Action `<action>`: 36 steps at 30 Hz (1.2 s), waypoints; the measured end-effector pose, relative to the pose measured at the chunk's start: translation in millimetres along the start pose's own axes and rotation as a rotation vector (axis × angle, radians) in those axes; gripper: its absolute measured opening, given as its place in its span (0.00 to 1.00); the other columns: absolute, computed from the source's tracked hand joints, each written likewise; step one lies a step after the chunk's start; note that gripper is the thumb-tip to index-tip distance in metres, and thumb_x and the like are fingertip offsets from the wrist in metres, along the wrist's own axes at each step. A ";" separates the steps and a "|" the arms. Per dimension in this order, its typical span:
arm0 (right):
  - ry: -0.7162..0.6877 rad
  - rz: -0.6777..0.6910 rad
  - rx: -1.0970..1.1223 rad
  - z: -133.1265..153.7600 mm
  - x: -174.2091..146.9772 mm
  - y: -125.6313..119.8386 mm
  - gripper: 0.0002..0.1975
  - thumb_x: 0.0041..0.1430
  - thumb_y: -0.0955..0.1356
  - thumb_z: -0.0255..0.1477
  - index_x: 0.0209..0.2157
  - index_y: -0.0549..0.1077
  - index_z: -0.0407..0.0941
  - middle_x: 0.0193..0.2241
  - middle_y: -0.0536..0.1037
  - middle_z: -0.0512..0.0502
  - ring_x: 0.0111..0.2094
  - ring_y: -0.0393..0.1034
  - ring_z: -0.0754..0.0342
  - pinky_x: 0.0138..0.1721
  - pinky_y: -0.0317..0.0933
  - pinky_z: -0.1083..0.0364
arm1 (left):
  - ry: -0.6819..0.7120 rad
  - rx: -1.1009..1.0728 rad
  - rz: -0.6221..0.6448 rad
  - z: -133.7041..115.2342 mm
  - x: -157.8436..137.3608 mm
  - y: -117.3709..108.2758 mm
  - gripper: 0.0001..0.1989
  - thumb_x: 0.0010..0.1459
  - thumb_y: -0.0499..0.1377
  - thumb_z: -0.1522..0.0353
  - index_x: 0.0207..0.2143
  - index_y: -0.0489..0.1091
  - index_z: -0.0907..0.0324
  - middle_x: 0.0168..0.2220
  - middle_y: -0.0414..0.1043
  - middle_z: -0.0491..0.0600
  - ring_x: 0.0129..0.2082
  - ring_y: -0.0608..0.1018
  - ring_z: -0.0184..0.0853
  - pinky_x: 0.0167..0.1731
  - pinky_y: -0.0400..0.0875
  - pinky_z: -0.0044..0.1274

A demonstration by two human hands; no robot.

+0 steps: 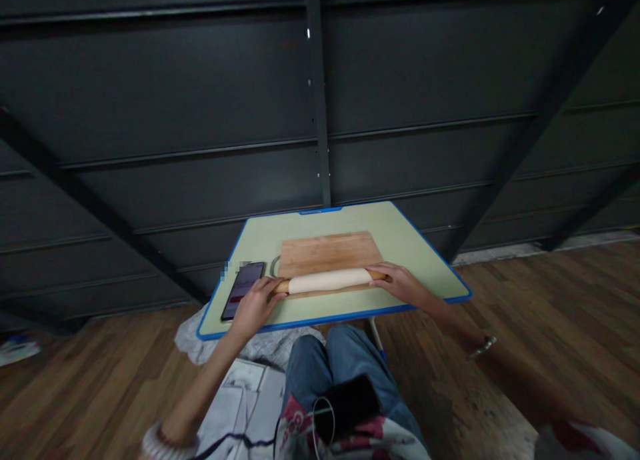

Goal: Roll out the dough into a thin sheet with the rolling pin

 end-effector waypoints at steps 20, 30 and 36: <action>-0.039 -0.088 -0.133 16.8 -8.9 -18.9 0.11 0.55 0.66 0.25 0.42 0.71 0.45 0.39 0.74 0.44 0.43 0.68 0.49 0.46 0.63 0.48 | -0.042 -0.026 0.172 -6.2 5.6 -4.7 0.11 0.56 0.56 0.61 0.39 0.61 0.56 0.37 0.71 0.50 0.38 0.75 0.39 0.37 0.68 0.28; -0.062 -0.165 -0.009 11.2 -7.5 -20.0 0.09 0.55 0.66 0.27 0.40 0.69 0.45 0.37 0.72 0.45 0.42 0.68 0.50 0.45 0.63 0.50 | 0.022 -0.043 -0.024 -5.5 6.8 -6.0 0.08 0.57 0.54 0.65 0.38 0.65 0.58 0.38 0.67 0.51 0.41 0.72 0.39 0.41 0.68 0.30; -0.089 -0.205 -0.010 23.1 -12.7 -23.9 0.09 0.57 0.64 0.26 0.39 0.70 0.47 0.37 0.72 0.44 0.43 0.67 0.49 0.47 0.63 0.47 | 0.027 0.020 0.014 -11.4 6.6 -12.3 0.09 0.53 0.57 0.67 0.38 0.65 0.58 0.37 0.69 0.51 0.42 0.71 0.42 0.42 0.67 0.33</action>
Point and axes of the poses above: each hand's wrist, its own x-axis towards the middle knuckle, its own y-axis out of the palm, z = x × y, the point moved 9 cm from there along x, towards the middle knuckle
